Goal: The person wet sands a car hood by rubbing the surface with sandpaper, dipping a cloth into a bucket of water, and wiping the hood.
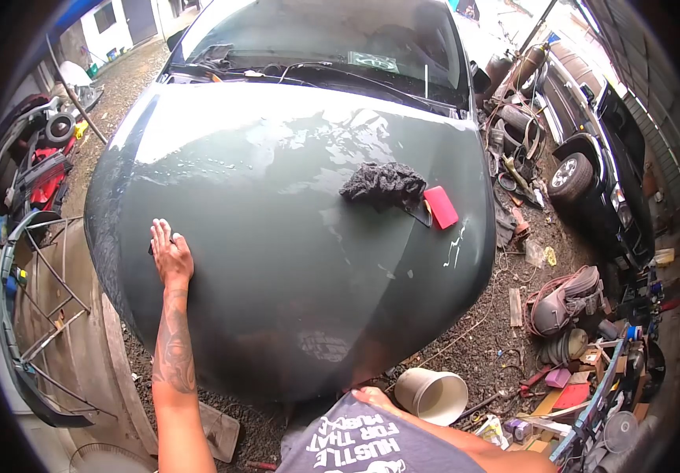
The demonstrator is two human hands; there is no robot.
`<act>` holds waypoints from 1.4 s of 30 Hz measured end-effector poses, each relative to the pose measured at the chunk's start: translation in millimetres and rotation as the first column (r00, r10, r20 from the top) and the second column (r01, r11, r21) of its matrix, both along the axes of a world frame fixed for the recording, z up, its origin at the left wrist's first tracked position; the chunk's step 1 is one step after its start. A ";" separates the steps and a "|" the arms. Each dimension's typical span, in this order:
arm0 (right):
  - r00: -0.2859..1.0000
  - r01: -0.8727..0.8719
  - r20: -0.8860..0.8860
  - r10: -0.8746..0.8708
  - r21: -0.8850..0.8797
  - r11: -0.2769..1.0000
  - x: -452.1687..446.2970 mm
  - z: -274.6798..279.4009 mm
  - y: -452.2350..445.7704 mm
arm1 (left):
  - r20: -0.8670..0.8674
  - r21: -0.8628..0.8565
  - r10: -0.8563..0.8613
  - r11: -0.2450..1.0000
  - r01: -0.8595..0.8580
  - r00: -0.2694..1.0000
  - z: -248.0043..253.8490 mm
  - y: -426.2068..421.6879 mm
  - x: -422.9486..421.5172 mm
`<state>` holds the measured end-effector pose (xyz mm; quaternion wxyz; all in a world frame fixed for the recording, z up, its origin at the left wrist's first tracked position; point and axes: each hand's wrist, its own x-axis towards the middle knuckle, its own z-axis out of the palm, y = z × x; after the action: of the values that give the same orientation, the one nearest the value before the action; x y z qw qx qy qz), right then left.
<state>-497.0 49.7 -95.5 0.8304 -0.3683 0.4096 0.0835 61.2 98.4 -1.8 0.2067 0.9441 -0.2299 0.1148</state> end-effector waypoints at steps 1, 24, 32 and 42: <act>1.000 0.009 0.014 -0.009 0.000 1.000 -1.0 -8.0 6.1 | -0.018 0.010 0.001 1.000 0.000 1.000 3.0 -0.2 -1.8; 0.965 -0.144 0.106 0.239 -0.549 0.823 -4.1 -45.2 16.4 | 0.030 0.000 -0.023 1.000 0.023 0.999 10.0 -11.9 -4.5; 0.976 -0.127 -0.218 0.012 -0.520 0.845 -29.3 90.7 -114.6 | 0.127 -0.053 -0.047 0.997 0.054 0.991 -4.3 -10.7 0.0; 0.993 0.119 0.113 0.038 -0.909 -0.399 156.6 173.7 -280.5 | 0.090 -0.007 -0.159 0.987 0.160 0.983 4.8 -20.9 11.0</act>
<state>-340.4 -230.8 78.2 0.1683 -0.8838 0.2681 -0.3446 72.2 77.5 3.0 0.2116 0.9150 -0.3130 0.1413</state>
